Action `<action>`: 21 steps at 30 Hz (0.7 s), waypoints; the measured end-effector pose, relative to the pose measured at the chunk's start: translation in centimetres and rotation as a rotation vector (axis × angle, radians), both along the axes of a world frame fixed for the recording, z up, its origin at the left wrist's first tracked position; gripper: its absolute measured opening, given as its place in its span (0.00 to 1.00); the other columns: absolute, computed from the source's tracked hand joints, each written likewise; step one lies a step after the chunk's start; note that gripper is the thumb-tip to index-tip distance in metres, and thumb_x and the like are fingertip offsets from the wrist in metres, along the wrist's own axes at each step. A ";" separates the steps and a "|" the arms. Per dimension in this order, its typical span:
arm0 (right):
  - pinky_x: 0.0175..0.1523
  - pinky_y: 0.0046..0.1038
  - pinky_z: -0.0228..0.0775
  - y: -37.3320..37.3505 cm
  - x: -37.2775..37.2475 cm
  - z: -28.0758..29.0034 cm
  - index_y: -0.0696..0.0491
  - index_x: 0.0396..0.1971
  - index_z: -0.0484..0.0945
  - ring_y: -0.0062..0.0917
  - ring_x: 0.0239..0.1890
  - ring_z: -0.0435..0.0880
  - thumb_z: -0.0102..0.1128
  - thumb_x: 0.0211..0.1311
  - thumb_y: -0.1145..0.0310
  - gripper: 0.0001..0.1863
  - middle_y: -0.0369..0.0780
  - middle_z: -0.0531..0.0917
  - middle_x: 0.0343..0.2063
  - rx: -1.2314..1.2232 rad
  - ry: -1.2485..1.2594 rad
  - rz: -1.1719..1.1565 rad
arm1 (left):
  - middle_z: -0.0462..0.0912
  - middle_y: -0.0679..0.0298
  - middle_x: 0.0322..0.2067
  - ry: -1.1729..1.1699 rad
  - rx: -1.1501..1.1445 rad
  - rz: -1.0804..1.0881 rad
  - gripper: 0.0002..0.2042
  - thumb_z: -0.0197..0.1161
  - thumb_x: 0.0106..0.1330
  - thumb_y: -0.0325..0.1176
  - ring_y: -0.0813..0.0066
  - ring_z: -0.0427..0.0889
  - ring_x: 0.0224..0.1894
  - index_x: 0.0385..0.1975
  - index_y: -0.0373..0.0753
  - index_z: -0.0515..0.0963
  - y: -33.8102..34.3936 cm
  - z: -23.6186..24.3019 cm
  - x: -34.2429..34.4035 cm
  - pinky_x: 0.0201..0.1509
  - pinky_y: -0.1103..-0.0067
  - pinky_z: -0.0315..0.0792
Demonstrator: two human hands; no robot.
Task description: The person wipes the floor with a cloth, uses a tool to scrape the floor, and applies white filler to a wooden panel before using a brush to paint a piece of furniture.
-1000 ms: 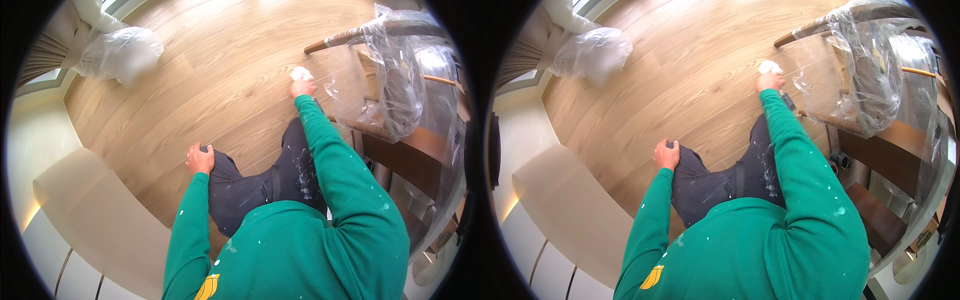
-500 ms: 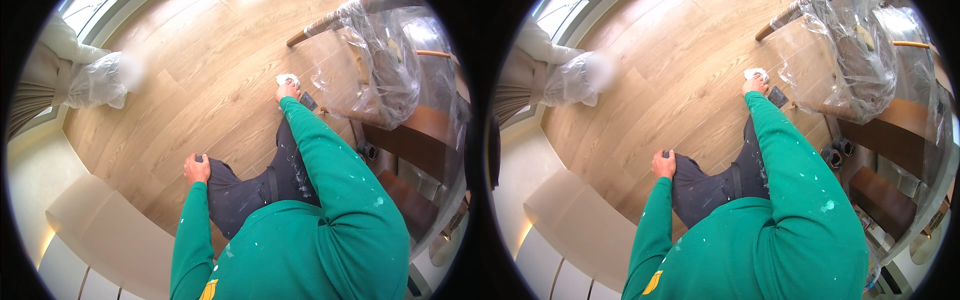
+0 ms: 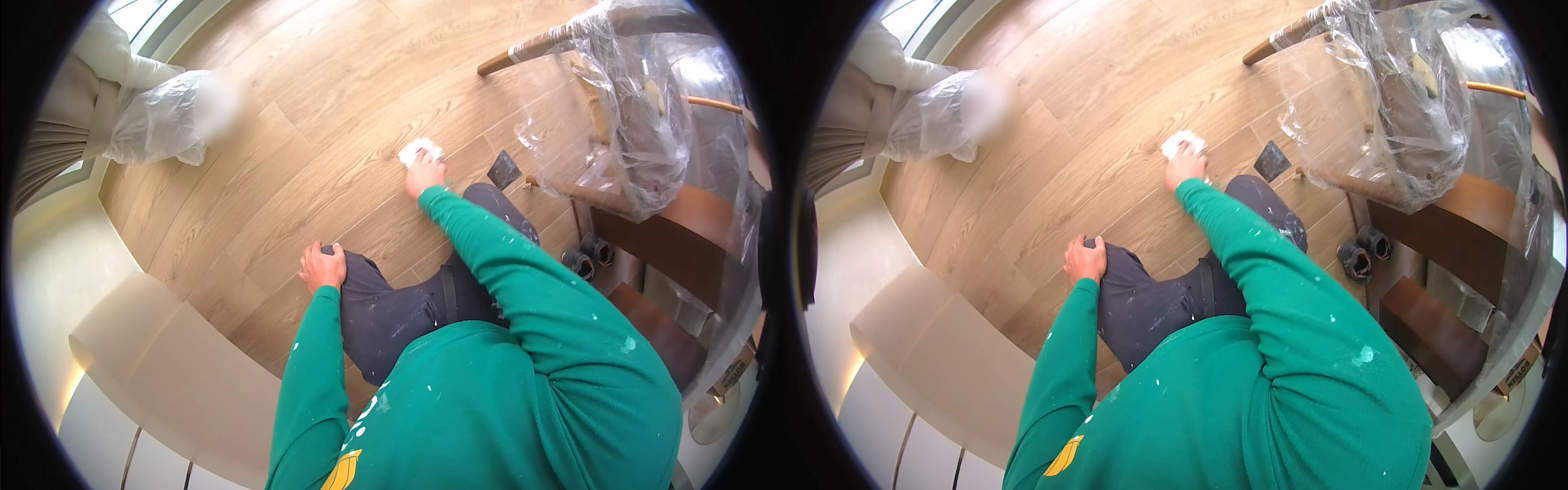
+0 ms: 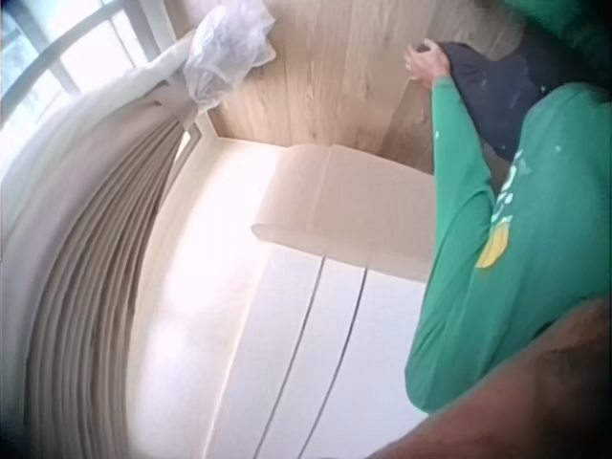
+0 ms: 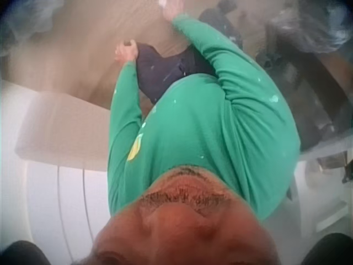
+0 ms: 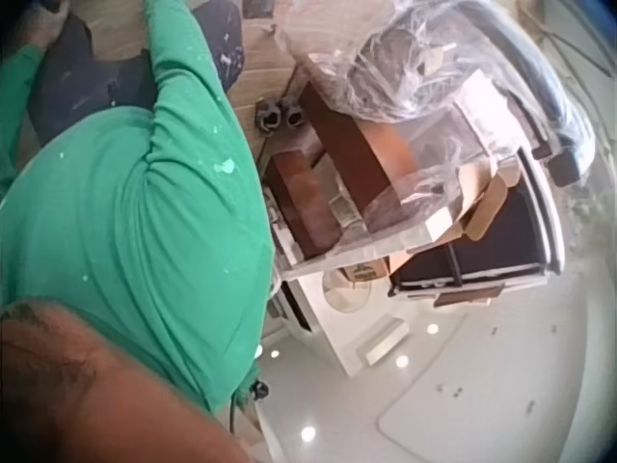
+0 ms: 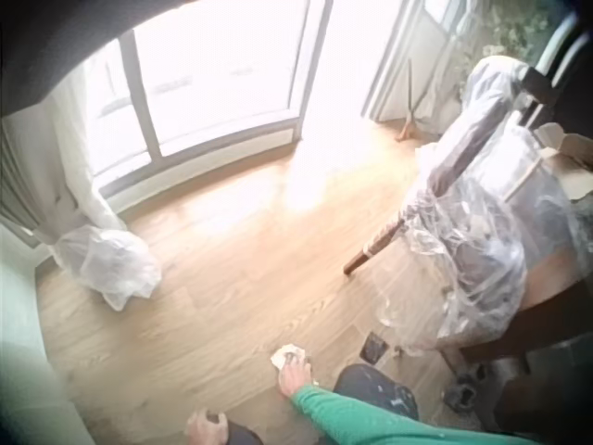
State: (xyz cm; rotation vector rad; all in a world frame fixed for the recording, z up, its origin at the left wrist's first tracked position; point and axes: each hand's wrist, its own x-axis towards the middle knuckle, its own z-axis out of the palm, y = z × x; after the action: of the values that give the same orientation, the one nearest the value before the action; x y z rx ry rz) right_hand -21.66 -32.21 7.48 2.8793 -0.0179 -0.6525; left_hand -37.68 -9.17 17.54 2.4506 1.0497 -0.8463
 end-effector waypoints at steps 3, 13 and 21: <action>0.53 0.45 0.70 2.5 -5.4 -0.2 0.64 0.70 0.60 0.41 0.51 0.81 0.50 0.66 0.62 0.35 0.48 0.79 0.52 0.101 0.028 0.229 | 0.74 0.57 0.63 0.003 -0.006 -0.014 0.29 0.59 0.65 0.52 0.56 0.69 0.68 0.60 0.40 0.76 -0.1 0.3 0.6 0.71 0.56 0.60; 0.57 0.48 0.65 2.4 -5.6 -0.7 0.61 0.69 0.62 0.44 0.57 0.78 0.50 0.66 0.62 0.33 0.51 0.76 0.57 0.166 0.083 0.183 | 0.75 0.58 0.62 -0.011 0.019 -0.015 0.28 0.60 0.64 0.51 0.57 0.69 0.67 0.60 0.42 0.77 -0.2 0.0 0.8 0.69 0.55 0.62; 0.63 0.45 0.64 -8.8 14.6 -0.4 0.57 0.70 0.60 0.41 0.61 0.77 0.52 0.67 0.62 0.33 0.49 0.75 0.60 0.098 -0.047 -0.275 | 0.75 0.59 0.62 -0.038 0.004 -0.031 0.27 0.60 0.64 0.50 0.57 0.69 0.67 0.59 0.42 0.77 -0.2 -0.5 0.6 0.70 0.56 0.61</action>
State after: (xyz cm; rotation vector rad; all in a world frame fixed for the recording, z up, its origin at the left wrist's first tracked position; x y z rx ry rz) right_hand -7.03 -40.97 7.08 3.0148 -0.4054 -0.6473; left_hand -37.06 -9.37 17.08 2.4823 1.0033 -0.8043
